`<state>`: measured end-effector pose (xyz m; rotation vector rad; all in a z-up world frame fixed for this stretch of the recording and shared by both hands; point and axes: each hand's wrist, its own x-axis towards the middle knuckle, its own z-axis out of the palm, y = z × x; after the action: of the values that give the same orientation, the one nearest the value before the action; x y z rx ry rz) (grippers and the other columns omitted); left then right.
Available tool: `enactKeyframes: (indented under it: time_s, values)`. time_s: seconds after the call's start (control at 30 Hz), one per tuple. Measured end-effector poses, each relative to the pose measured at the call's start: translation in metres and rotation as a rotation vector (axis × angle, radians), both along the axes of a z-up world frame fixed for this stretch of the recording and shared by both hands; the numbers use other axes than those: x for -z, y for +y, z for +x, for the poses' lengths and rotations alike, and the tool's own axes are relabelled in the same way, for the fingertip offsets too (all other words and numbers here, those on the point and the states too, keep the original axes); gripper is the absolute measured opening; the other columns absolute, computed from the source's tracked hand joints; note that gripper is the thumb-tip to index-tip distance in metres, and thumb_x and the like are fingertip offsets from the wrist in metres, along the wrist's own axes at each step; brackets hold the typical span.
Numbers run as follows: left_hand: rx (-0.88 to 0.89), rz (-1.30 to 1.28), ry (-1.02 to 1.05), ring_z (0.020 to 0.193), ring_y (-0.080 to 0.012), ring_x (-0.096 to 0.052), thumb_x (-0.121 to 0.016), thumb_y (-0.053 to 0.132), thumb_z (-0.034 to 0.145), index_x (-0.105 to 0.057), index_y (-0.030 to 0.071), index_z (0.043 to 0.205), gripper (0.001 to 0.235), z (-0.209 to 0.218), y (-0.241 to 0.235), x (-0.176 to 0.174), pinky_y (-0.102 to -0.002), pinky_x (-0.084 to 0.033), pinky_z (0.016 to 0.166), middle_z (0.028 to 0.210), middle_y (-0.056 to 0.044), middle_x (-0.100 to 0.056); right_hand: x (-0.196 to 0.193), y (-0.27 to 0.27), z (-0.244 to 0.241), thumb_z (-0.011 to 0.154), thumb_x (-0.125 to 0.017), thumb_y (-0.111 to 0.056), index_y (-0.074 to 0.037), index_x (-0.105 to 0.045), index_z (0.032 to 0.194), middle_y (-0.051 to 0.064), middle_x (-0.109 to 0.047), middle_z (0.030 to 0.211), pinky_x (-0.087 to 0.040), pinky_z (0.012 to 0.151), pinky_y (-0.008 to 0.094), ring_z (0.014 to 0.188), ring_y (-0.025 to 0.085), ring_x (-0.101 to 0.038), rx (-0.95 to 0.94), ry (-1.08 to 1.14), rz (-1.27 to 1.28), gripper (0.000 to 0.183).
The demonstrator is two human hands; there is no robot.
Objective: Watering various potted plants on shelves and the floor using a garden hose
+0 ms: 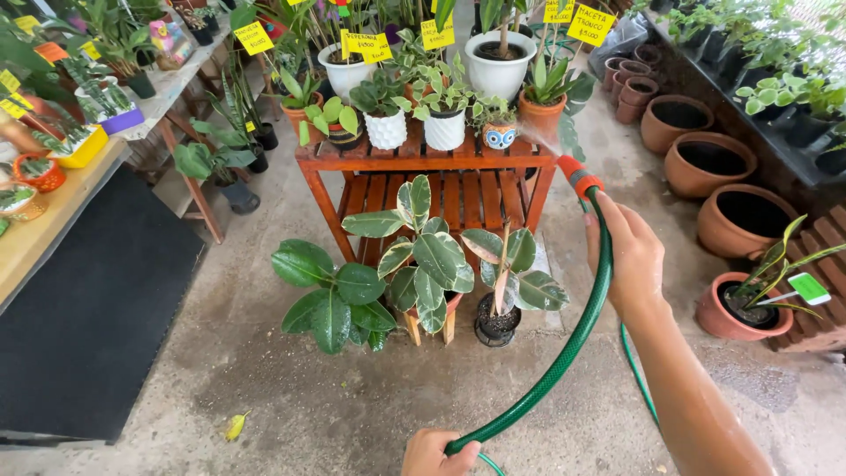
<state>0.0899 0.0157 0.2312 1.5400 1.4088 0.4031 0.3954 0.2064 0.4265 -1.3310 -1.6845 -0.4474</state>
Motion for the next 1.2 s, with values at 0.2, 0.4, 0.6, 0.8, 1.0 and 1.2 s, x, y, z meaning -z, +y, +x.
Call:
enactKeyframes:
  time_s: [0.2, 0.4, 0.6, 0.8, 1.0, 1.2]
  values:
    - [-0.097, 0.001, 0.063, 0.051, -0.0076, -0.027, -0.059, 0.067, 0.097, -0.042, 0.023, 0.061, 0.059, -0.025, 0.009, 0.024, -0.030, -0.022, 0.055, 0.057, 0.005, -0.022, 0.025, 0.015, -0.010, 0.105, -0.061, -0.013, -0.004, -0.067, 0.129, 0.019, -0.067, 0.106, -0.051, 0.073, 0.050, 0.086, 0.041, -0.063, 0.033, 0.002, -0.042, 0.026]
    - [-0.131, -0.053, 0.190, 0.050, -0.0096, -0.033, -0.060, 0.066, 0.096, -0.049, 0.024, 0.057, 0.059, -0.052, 0.019, 0.036, -0.030, -0.025, 0.055, 0.053, 0.003, -0.027, 0.075, 0.046, -0.029, 0.105, -0.058, -0.020, -0.005, -0.063, 0.134, 0.022, -0.067, 0.111, -0.050, 0.078, 0.054, 0.095, 0.046, -0.063, 0.052, 0.074, -0.208, 0.033]
    - [-0.265, -0.224, 0.067, 0.050, -0.0048, -0.046, -0.067, 0.055, 0.094, -0.064, 0.024, 0.058, 0.048, -0.094, 0.024, -0.006, -0.027, -0.032, 0.055, 0.050, 0.007, -0.046, 0.071, 0.071, -0.108, 0.103, -0.056, -0.023, -0.013, -0.059, 0.142, 0.019, -0.067, 0.126, -0.047, 0.092, 0.045, 0.111, 0.041, -0.063, -0.106, 0.175, -0.352, 0.040]
    - [-0.416, -0.036, 0.105, 0.051, -0.0078, -0.031, -0.072, 0.055, 0.095, -0.039, 0.020, 0.059, 0.060, -0.146, 0.012, 0.068, -0.032, -0.024, 0.052, 0.054, 0.003, -0.025, 0.074, 0.116, -0.205, 0.103, -0.059, -0.011, 0.006, -0.055, 0.136, 0.031, -0.065, 0.111, -0.054, 0.062, 0.050, 0.087, 0.042, -0.066, -0.332, -0.023, -0.217, 0.037]
    - [-0.544, -0.129, 0.099, 0.051, -0.0082, -0.038, -0.064, 0.062, 0.096, -0.044, 0.022, 0.060, 0.058, -0.182, 0.002, 0.082, -0.030, -0.029, 0.054, 0.052, 0.005, -0.031, 0.048, 0.119, -0.309, 0.104, -0.051, -0.012, -0.003, -0.056, 0.133, 0.017, -0.058, 0.114, -0.039, 0.077, 0.037, 0.087, 0.023, -0.053, -0.576, 0.334, -0.675, 0.031]
    - [-0.670, -0.130, 0.089, 0.052, -0.0069, -0.034, -0.067, 0.061, 0.097, -0.041, 0.022, 0.059, 0.060, -0.211, -0.005, 0.102, -0.029, -0.026, 0.055, 0.053, 0.004, -0.028, 0.089, 0.149, -0.367, 0.101, -0.057, -0.002, 0.005, -0.053, 0.137, 0.030, -0.059, 0.120, -0.051, 0.076, 0.051, 0.099, 0.043, -0.059, -0.602, -0.034, -0.205, 0.037]
